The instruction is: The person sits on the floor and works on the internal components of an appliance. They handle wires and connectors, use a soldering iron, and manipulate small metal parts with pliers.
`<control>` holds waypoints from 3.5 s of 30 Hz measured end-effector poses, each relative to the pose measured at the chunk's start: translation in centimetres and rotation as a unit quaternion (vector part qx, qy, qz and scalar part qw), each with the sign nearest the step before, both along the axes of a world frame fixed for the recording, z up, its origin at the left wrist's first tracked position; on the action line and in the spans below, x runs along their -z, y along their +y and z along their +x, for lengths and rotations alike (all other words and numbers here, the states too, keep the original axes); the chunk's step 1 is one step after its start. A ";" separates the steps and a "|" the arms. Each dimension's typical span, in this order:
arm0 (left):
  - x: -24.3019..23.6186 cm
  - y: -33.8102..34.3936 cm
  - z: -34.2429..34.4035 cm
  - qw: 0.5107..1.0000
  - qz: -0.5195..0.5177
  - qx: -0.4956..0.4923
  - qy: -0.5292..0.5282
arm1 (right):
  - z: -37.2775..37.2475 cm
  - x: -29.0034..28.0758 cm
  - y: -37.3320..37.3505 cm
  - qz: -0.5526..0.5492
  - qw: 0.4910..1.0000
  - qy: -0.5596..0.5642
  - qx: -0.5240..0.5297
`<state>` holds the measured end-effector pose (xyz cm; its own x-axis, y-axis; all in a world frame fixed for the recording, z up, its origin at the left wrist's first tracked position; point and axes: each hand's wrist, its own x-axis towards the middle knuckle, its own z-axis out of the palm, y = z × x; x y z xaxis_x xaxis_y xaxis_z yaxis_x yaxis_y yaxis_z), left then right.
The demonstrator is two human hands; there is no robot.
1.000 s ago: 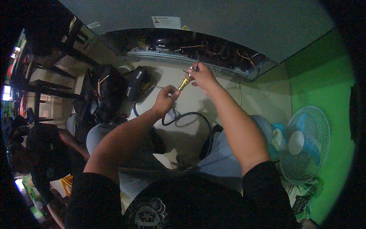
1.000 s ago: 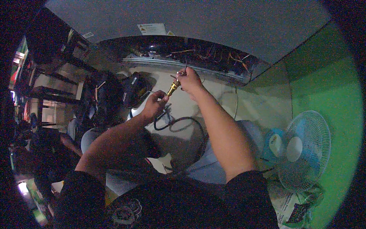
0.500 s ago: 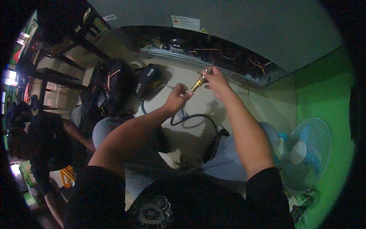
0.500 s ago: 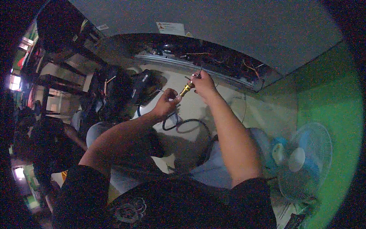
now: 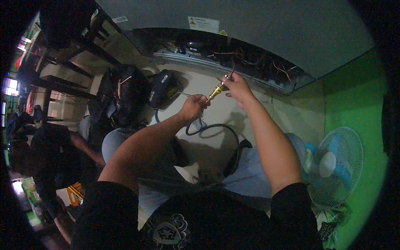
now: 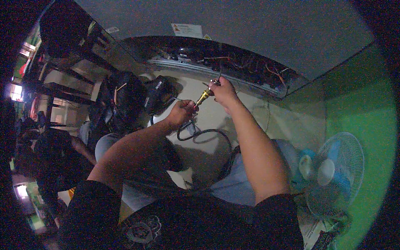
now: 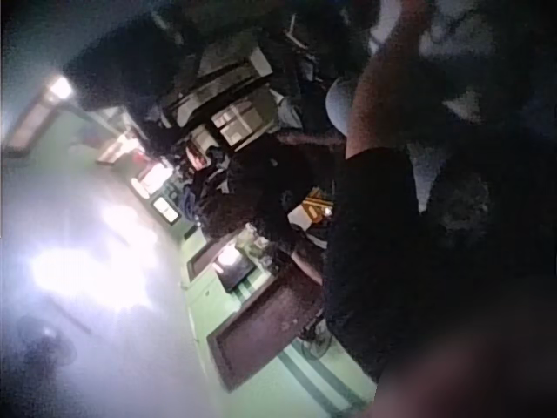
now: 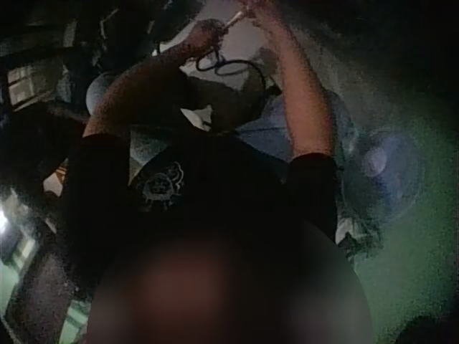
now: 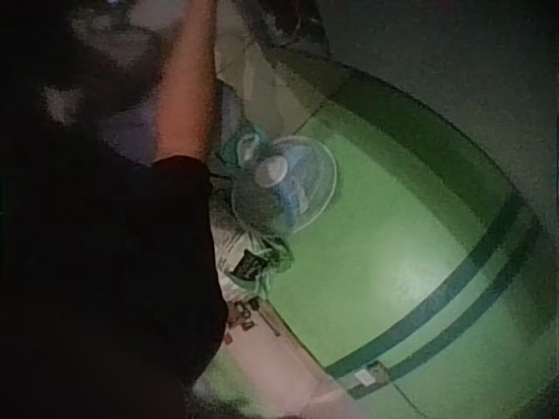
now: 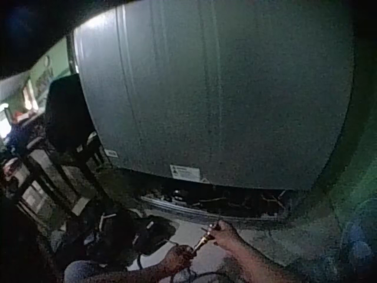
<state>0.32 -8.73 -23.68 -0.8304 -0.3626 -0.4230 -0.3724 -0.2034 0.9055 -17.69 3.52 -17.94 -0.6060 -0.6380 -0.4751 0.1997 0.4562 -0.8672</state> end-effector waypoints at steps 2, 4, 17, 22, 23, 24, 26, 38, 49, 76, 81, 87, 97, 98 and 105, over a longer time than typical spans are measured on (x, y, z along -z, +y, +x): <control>0.0 0.0 0.0 0.999 -0.014 -0.008 -0.031 | 0.0 0.0 0.0 -0.001 1.000 -0.008 0.000; -0.2 0.1 0.1 0.998 -0.062 -0.004 -0.004 | -0.2 0.3 0.0 0.002 1.000 0.001 0.002; 2.4 -2.0 1.2 0.953 -0.233 0.187 -0.051 | 0.4 -1.7 1.9 0.282 0.905 0.268 -0.170; -0.9 -1.8 3.3 0.964 -0.157 0.209 -0.047 | 6.7 4.7 8.4 0.252 0.838 0.042 -0.483; -2.5 -1.1 3.6 0.979 -0.094 0.160 -0.079 | 9.2 7.3 9.2 0.215 0.786 0.098 -0.572; -4.4 0.0 4.0 0.989 -0.031 0.116 -0.087 | 11.7 9.7 10.0 0.178 0.724 0.156 -0.648; -8.5 1.1 3.7 0.978 -0.087 0.174 -0.078 | 16.2 14.0 11.7 0.132 0.670 0.172 -0.710; -19.1 6.9 15.7 0.947 -0.242 -0.051 0.205 | 22.8 18.2 16.2 0.193 0.715 0.024 -0.671; -17.1 6.3 15.8 0.956 -0.160 -0.067 0.236 | 25.4 18.7 14.4 0.189 0.711 -0.016 -0.677; -16.8 6.1 14.9 0.977 -0.145 0.028 0.153 | 24.6 19.6 14.9 0.218 0.705 -0.045 -0.673; -16.4 6.5 14.9 0.974 -0.159 0.056 0.152 | 25.3 19.9 13.4 0.205 0.711 -0.034 -0.672; -16.2 6.4 15.0 0.969 -0.180 0.077 0.150 | 25.5 20.2 11.2 0.184 0.730 -0.012 -0.659; -15.8 6.7 15.0 0.970 -0.175 0.092 0.141 | 25.6 19.8 11.2 0.180 0.740 -0.009 -0.648; -15.8 6.7 15.0 0.971 -0.166 0.089 0.146 | 25.5 19.8 11.6 0.179 0.738 -0.010 -0.650; -15.9 6.8 15.1 0.966 -0.200 0.108 0.120 | 24.6 19.5 14.7 0.201 0.729 -0.018 -0.654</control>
<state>15.46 -1.94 -7.78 -0.9619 -0.2643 -0.0704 -0.1361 0.2393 0.9614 6.95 18.24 -37.39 0.4136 -0.4628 -0.7841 -0.6159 0.4920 -0.6153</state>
